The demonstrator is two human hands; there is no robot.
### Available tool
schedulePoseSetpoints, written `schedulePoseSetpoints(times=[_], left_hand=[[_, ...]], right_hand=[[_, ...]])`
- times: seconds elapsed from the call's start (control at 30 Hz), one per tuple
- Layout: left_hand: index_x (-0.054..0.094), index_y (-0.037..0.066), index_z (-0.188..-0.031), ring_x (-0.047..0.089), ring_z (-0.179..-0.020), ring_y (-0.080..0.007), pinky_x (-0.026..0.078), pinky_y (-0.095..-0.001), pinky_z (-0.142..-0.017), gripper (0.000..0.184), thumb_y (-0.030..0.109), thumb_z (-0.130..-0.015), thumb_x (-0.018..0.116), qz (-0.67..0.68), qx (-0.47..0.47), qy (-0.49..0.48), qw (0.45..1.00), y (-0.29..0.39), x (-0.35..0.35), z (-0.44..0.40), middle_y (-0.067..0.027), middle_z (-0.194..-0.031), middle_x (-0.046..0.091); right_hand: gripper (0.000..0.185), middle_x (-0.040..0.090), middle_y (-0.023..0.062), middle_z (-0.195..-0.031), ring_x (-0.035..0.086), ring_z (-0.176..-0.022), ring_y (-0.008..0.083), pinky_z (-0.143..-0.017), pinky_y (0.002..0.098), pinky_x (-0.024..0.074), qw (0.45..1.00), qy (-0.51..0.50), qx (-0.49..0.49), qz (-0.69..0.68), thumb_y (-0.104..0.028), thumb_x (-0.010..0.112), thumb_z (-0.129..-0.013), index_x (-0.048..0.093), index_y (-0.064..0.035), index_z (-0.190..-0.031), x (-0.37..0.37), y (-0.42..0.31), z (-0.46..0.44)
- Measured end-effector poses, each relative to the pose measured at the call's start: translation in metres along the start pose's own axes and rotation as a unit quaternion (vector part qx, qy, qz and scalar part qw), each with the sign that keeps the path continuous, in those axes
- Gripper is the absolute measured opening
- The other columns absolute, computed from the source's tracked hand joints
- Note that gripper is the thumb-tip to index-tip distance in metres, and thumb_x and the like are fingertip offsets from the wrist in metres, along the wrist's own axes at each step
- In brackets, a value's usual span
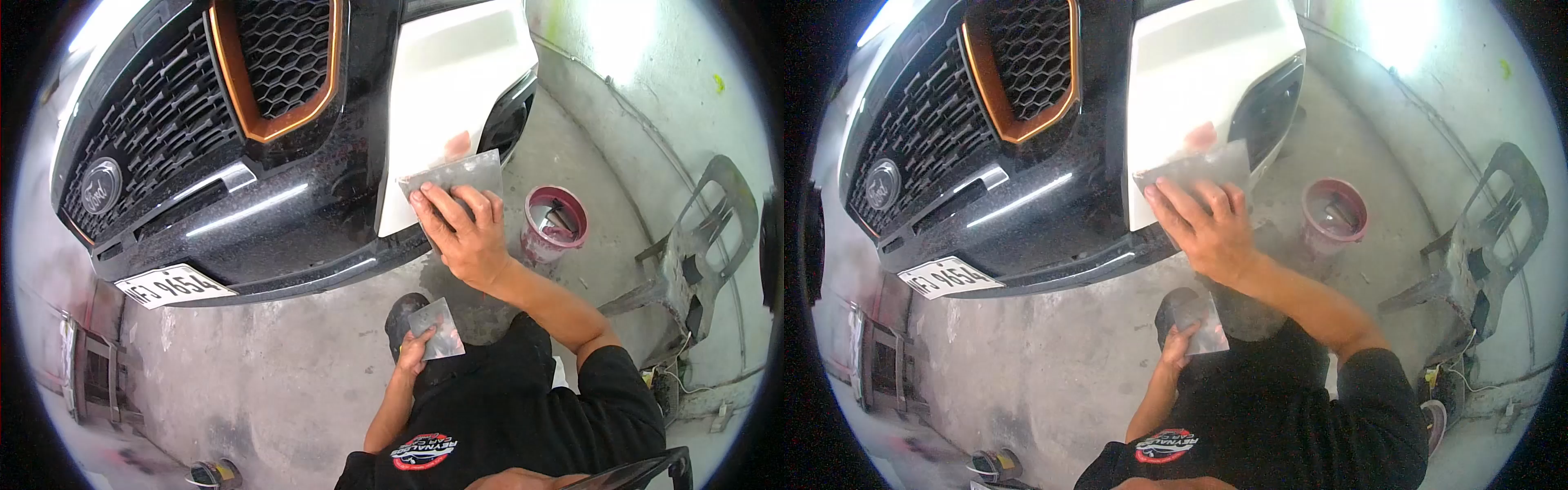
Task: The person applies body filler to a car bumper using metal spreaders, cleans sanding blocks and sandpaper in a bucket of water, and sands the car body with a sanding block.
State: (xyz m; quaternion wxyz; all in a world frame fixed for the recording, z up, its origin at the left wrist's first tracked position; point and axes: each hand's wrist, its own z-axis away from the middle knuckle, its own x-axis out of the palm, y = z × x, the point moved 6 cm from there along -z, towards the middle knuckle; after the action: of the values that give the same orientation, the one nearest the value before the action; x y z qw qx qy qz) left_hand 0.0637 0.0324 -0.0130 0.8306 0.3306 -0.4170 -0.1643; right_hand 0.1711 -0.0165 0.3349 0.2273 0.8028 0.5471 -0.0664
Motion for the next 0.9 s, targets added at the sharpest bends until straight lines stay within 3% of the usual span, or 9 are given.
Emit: schedulePoseSetpoints(times=[0.2, 0.33, 0.53, 0.73, 0.8, 0.9], left_hand=[[0.059, 0.001, -0.12, 0.065, -0.098, -0.0211, 0.055, -0.0369, -0.085, 0.028, 0.007, -0.093, 0.058, -0.005, -0.003, -0.006, 1.0, 0.006, 0.006, 0.005, -0.0086, -0.112, 0.066], [0.059, 0.001, -0.12, 0.066, -0.097, -0.0212, 0.055, -0.0366, -0.084, 0.028, 0.007, -0.093, 0.058, -0.01, -0.004, 0.011, 1.0, 0.001, 0.0, 0.001, -0.0092, -0.113, 0.066], [0.06, 0.0, -0.119, 0.067, -0.094, -0.0222, 0.057, -0.0369, -0.081, 0.027, 0.006, -0.092, 0.058, -0.014, 0.002, 0.004, 1.0, 0.007, 0.007, 0.005, -0.0101, -0.11, 0.067], [0.061, 0.0, -0.118, 0.068, -0.093, -0.023, 0.057, -0.0374, -0.083, 0.026, 0.006, -0.093, 0.057, -0.006, -0.01, -0.007, 1.0, 0.007, 0.008, 0.008, -0.011, -0.109, 0.067], [0.061, 0.0, -0.118, 0.068, -0.091, -0.0233, 0.057, -0.0371, -0.082, 0.026, 0.006, -0.093, 0.057, 0.004, 0.0, -0.02, 1.0, 0.006, 0.011, 0.006, -0.0115, -0.108, 0.067], [0.061, 0.0, -0.117, 0.068, -0.091, -0.0225, 0.057, -0.0367, -0.082, 0.026, 0.007, -0.093, 0.057, -0.01, -0.01, 0.001, 1.0, 0.006, 0.009, 0.006, -0.011, -0.107, 0.067]], right_hand=[[0.037, 0.054, -0.0016, -0.128, 0.046, -0.105, 0.0218, -0.083, 0.038, 0.0362, 0.998, -0.057, -0.012, -0.012, -0.013, 0.063, -0.083, 0.065, -0.012, -0.12, 0.005, -0.003, 0.006], [0.039, 0.054, -0.0014, -0.128, 0.046, -0.105, 0.0219, -0.083, 0.0385, 0.0364, 0.999, -0.019, 0.003, -0.03, -0.013, 0.061, -0.083, 0.064, -0.0128, -0.122, -0.004, -0.002, 0.004], [0.045, 0.05, -0.0013, -0.132, 0.045, -0.107, 0.0222, -0.085, 0.0393, 0.0364, 0.997, -0.067, -0.008, 0.042, -0.016, 0.057, -0.082, 0.06, -0.0137, -0.127, 0.012, -0.004, 0.0], [0.054, 0.047, -0.0013, -0.136, 0.042, -0.112, 0.0254, -0.087, 0.0413, 0.0357, 0.999, -0.045, -0.011, 0.02, -0.016, 0.058, -0.081, 0.054, -0.0155, -0.134, 0.023, -0.008, 0.015], [0.044, 0.051, -0.0017, -0.131, 0.045, -0.107, 0.0221, -0.085, 0.0394, 0.0366, 1.0, -0.02, -0.005, -0.007, -0.017, 0.059, -0.082, 0.061, -0.0149, -0.126, 0.014, -0.008, 0.014], [0.043, 0.052, -0.0021, -0.129, 0.046, -0.106, 0.0215, -0.084, 0.0384, 0.0367, 0.999, 0.033, 0.011, -0.008, -0.018, 0.062, -0.08, 0.063, -0.0142, -0.124, 0.002, -0.004, 0.009]])
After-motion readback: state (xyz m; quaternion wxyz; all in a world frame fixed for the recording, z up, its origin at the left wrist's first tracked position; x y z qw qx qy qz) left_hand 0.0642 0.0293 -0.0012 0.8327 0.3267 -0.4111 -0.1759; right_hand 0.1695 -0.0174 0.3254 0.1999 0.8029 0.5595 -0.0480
